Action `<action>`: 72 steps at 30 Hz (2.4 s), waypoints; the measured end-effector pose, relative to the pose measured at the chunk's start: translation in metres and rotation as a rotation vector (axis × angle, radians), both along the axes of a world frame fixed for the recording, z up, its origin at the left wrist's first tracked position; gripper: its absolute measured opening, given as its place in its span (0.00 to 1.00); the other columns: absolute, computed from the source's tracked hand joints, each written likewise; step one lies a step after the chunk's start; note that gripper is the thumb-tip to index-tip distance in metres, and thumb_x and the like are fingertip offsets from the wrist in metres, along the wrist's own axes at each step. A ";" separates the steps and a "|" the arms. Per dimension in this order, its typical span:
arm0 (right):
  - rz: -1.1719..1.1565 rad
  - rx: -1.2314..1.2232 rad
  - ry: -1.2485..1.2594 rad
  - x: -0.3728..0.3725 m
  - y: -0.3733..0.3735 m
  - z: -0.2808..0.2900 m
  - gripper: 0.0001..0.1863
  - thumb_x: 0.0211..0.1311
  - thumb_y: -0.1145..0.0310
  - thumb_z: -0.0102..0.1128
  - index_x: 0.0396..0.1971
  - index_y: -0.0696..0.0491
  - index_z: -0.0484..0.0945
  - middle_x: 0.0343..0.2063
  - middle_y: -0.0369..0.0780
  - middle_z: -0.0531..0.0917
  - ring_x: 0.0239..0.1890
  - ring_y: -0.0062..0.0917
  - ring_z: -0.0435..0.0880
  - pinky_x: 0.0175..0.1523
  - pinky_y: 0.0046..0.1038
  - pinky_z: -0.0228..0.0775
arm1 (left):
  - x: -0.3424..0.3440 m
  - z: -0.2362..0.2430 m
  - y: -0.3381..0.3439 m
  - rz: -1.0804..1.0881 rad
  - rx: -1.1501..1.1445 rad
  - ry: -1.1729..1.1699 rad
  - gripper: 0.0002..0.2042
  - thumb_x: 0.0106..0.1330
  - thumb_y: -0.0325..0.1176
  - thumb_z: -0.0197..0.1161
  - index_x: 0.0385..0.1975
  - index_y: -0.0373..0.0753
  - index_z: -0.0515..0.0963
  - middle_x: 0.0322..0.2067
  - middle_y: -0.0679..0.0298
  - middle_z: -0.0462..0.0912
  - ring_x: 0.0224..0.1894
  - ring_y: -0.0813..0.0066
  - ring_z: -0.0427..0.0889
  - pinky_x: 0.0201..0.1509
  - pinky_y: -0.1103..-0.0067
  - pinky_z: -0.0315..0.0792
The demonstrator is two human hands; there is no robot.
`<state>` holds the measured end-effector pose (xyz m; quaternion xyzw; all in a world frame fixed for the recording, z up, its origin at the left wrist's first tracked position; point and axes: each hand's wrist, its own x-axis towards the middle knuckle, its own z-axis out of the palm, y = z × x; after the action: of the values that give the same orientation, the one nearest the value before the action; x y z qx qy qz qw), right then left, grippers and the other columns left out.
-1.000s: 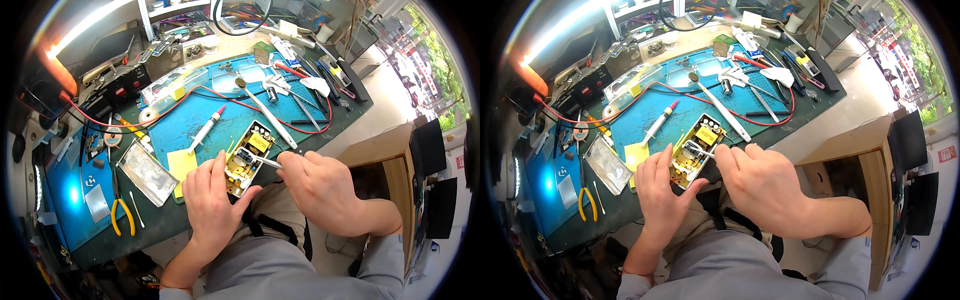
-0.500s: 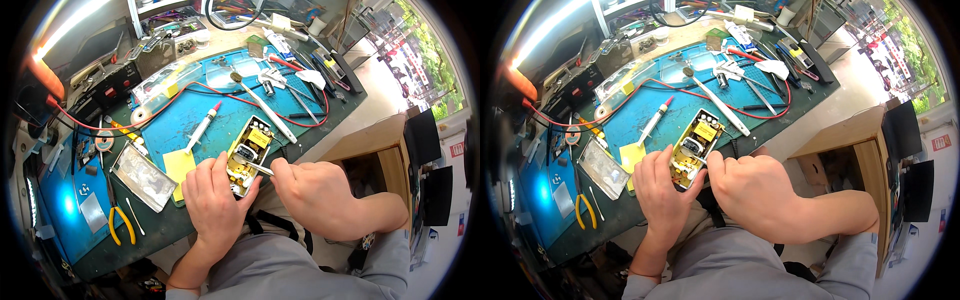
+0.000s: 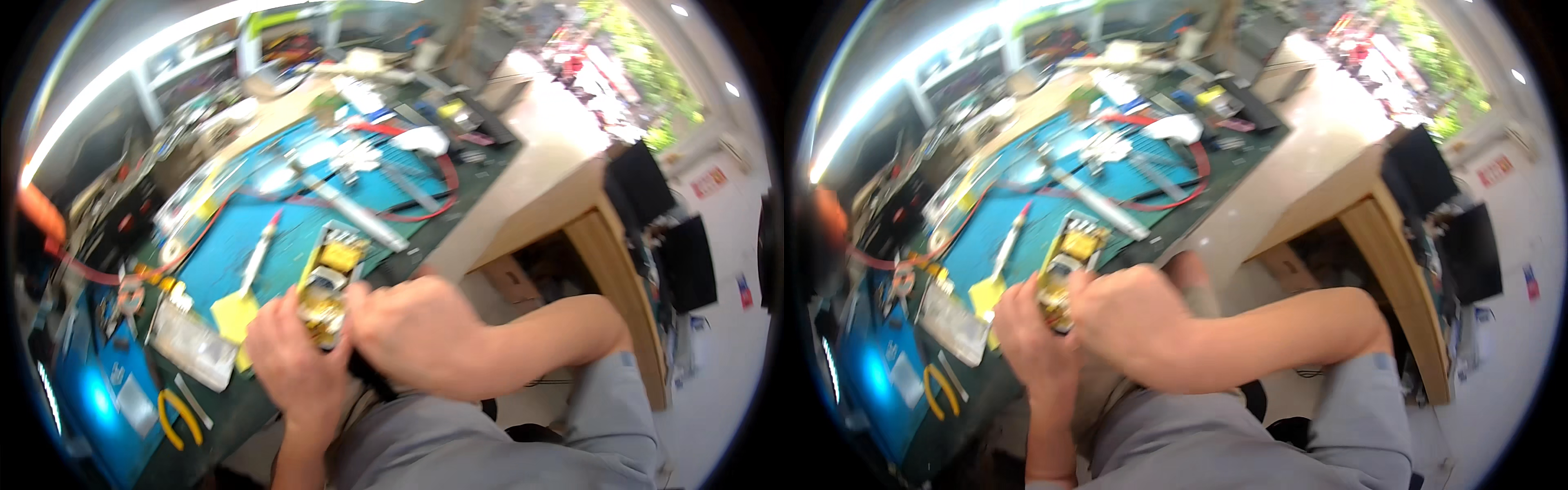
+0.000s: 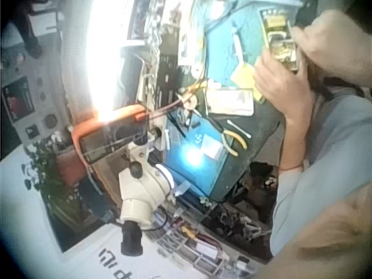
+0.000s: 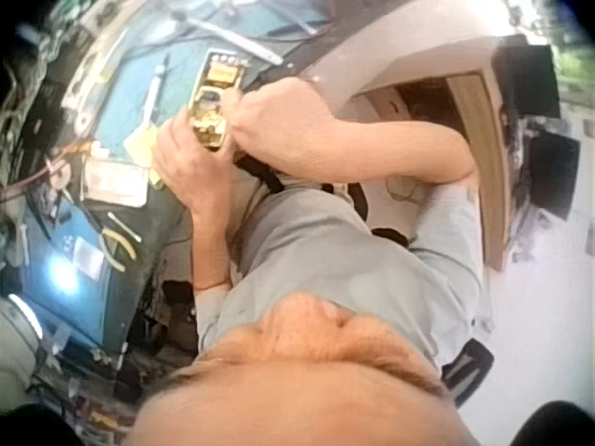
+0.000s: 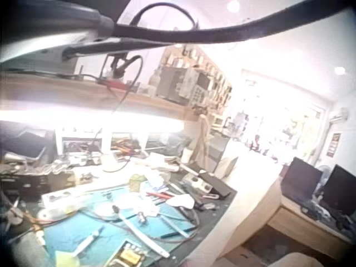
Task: The person disassembles a small electronic device, removes the internal circuit board, and uses a soldering iron to work on specific components. They then reassemble the device and hand it to a customer who tests it.
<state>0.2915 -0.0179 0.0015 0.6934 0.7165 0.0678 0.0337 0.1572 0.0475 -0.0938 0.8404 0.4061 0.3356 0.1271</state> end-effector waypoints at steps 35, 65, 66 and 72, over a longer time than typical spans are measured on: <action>0.054 -0.303 0.249 0.017 0.015 -0.009 0.26 0.58 0.70 0.62 0.50 0.72 0.68 0.25 0.46 0.86 0.28 0.38 0.89 0.30 0.35 0.81 | 0.018 -0.004 -0.004 0.045 0.119 0.032 0.28 0.58 0.41 0.70 0.54 0.28 0.76 0.44 0.55 0.76 0.46 0.52 0.75 0.52 0.61 0.71; 0.095 -0.188 0.377 0.039 0.007 -0.011 0.14 0.56 0.74 0.64 0.36 0.64 0.69 0.19 0.49 0.82 0.23 0.42 0.87 0.26 0.38 0.77 | 0.016 0.001 0.001 -0.013 0.117 -0.033 0.28 0.53 0.40 0.76 0.51 0.28 0.78 0.41 0.55 0.78 0.44 0.54 0.76 0.50 0.64 0.72; 0.076 -0.230 0.365 0.037 0.008 -0.006 0.16 0.52 0.75 0.66 0.37 0.64 0.70 0.21 0.49 0.84 0.25 0.41 0.88 0.28 0.37 0.79 | 0.016 0.001 0.000 -0.012 0.108 -0.048 0.28 0.53 0.38 0.76 0.51 0.28 0.78 0.41 0.54 0.78 0.44 0.53 0.75 0.50 0.63 0.72; 0.111 -0.166 0.414 0.044 0.006 -0.015 0.12 0.58 0.74 0.61 0.35 0.62 0.68 0.16 0.48 0.81 0.20 0.43 0.85 0.23 0.40 0.75 | 0.016 -0.001 0.001 -0.008 0.132 -0.004 0.31 0.53 0.44 0.78 0.51 0.28 0.78 0.42 0.56 0.78 0.43 0.57 0.76 0.49 0.65 0.72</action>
<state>0.3357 -0.0123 -0.0135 0.6468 0.7485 -0.1334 -0.0607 0.1736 0.0481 -0.0949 0.8478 0.3795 0.3630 0.0735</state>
